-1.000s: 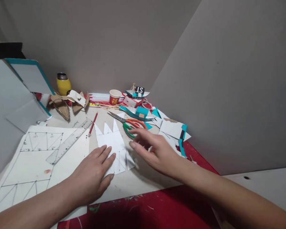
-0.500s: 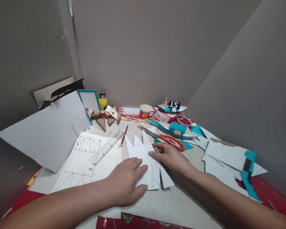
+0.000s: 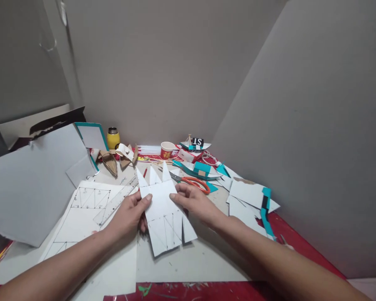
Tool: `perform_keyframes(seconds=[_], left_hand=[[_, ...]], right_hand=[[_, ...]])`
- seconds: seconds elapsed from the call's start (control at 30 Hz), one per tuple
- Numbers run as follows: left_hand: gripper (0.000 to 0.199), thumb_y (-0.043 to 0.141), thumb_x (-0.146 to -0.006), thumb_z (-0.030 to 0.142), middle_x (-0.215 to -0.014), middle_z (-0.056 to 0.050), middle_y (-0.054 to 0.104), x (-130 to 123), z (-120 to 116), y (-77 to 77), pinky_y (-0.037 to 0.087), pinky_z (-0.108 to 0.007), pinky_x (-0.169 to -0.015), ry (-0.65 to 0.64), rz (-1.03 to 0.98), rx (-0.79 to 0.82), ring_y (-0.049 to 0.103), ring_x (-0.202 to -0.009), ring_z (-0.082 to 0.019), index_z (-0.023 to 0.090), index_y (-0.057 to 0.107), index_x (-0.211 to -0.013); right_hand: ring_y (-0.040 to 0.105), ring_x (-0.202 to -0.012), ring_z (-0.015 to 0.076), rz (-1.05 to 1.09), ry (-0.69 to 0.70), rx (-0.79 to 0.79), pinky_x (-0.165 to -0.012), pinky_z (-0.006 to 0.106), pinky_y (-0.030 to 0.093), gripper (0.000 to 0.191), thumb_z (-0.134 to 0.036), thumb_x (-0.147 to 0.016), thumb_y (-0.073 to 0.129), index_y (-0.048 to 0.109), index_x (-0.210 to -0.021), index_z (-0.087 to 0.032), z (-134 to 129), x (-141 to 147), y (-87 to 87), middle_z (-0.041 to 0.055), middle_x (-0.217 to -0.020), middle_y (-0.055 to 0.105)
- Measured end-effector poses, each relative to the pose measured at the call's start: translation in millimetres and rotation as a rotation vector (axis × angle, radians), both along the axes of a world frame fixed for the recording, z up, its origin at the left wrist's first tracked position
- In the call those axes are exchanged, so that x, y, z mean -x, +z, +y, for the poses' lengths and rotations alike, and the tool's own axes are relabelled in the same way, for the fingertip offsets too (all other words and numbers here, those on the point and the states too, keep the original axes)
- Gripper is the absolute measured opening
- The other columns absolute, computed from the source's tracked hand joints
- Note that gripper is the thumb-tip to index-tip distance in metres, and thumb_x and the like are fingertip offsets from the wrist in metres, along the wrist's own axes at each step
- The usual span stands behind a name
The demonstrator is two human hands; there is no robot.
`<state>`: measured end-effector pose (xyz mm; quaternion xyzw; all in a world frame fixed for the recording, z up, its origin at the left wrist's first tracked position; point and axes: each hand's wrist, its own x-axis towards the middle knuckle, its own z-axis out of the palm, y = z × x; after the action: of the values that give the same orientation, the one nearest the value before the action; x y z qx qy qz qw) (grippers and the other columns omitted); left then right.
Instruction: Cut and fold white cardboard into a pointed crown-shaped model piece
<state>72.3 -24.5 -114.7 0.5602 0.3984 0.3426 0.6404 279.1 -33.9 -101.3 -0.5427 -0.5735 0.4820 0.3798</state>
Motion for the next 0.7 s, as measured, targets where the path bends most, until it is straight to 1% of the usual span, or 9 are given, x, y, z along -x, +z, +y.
perform_keyframes(seconds=[0.1,0.17,0.27,0.33,0.43,0.5,0.57,0.63,0.7], left_hand=[[0.027,0.053,-0.088,0.041,-0.044,0.004,0.052,0.2,-5.1,-7.3,0.033,-0.021,-0.036,0.041,0.047,-0.056,0.042,-0.034,-0.01,0.017,0.056,-0.079],[0.021,0.054,-0.088,0.035,-0.047,0.004,0.054,0.7,-5.8,-10.6,0.035,-0.022,-0.039,0.09,0.042,-0.088,0.045,-0.039,-0.011,0.017,0.058,-0.077],[0.015,0.054,-0.086,0.025,-0.066,-0.002,0.067,0.9,-4.4,-11.4,0.044,-0.025,-0.054,0.151,0.048,-0.16,0.06,-0.061,-0.017,0.016,0.065,-0.083],[0.018,0.053,-0.085,0.023,-0.078,-0.004,0.071,0.9,-3.1,-10.8,0.047,-0.029,-0.063,0.191,0.077,-0.197,0.063,-0.074,-0.022,0.015,0.068,-0.093],[0.024,0.051,-0.086,0.022,-0.088,-0.006,0.072,1.5,-1.2,-11.8,0.048,-0.033,-0.072,0.245,0.12,-0.246,0.063,-0.083,-0.025,0.016,0.068,-0.102],[0.025,0.051,-0.086,0.022,-0.091,-0.007,0.071,2.2,-0.1,-14.1,0.047,-0.034,-0.078,0.272,0.129,-0.279,0.062,-0.089,-0.026,0.016,0.068,-0.103],[0.024,0.053,-0.086,0.024,-0.089,-0.007,0.071,2.4,0.1,-16.0,0.046,-0.034,-0.081,0.293,0.113,-0.288,0.062,-0.09,-0.026,0.016,0.068,-0.103],[0.028,0.054,-0.089,0.035,-0.074,-0.004,0.068,2.0,-1.1,-16.1,0.048,-0.033,-0.072,0.283,0.09,-0.232,0.063,-0.075,-0.024,0.016,0.066,-0.105],[0.039,0.051,-0.09,0.05,-0.058,0.0,0.06,1.6,-2.7,-14.7,0.046,-0.032,-0.056,0.243,0.056,-0.136,0.057,-0.052,-0.021,0.017,0.065,-0.105]], right_hand=[[0.038,-0.052,0.0114,-0.094,-0.026,-0.085,-0.047,0.024,0.029,0.019,-0.034,-0.073,0.058,0.046,-0.068,-0.02,-2.2,13.9,-3.0,-0.0059,-0.058,0.039],[0.037,-0.054,0.0112,-0.183,-0.052,-0.185,-0.05,0.024,0.028,0.017,-0.028,-0.072,0.055,0.043,-0.064,-0.021,-2.9,20.7,-4.6,-0.0061,-0.058,0.036],[0.038,-0.057,0.0116,-0.331,-0.07,-0.336,-0.053,0.024,0.03,0.017,-0.022,-0.074,0.051,0.039,-0.062,-0.021,-4.2,29.3,-7.1,-0.0052,-0.059,0.038],[0.041,-0.056,0.0124,-0.45,-0.074,-0.407,-0.055,0.025,0.032,0.016,-0.02,-0.077,0.05,0.042,-0.064,-0.02,-5.4,35.1,-9.2,-0.0039,-0.059,0.044],[0.053,-0.062,0.016,-0.59,-0.021,-0.445,-0.061,0.027,0.039,0.011,-0.02,-0.084,0.047,0.057,-0.08,-0.018,-7.0,43.8,-12.3,0.0026,-0.07,0.062],[0.062,-0.072,0.02,-0.649,0.027,-0.433,-0.068,0.029,0.044,0.019,-0.02,-0.087,0.045,0.062,-0.096,-0.017,-7.7,48.7,-14.1,0.0081,-0.085,0.07],[0.067,-0.084,0.0242,-0.68,0.059,-0.396,-0.076,0.033,0.048,0.028,-0.022,-0.09,0.044,0.062,-0.111,-0.015,-8.6,52.7,-15.8,0.0121,-0.096,0.072],[0.067,-0.096,0.0283,-0.671,0.087,-0.369,-0.084,0.038,0.049,0.039,-0.027,-0.094,0.042,0.056,-0.127,-0.012,-9.9,55.9,-17.9,0.0164,-0.107,0.071],[0.062,-0.112,0.0318,-0.633,0.117,-0.375,-0.093,0.044,0.048,0.052,-0.032,-0.096,0.04,0.044,-0.141,-0.008,-11.4,58.6,-20.8,0.0211,-0.125,0.063]])
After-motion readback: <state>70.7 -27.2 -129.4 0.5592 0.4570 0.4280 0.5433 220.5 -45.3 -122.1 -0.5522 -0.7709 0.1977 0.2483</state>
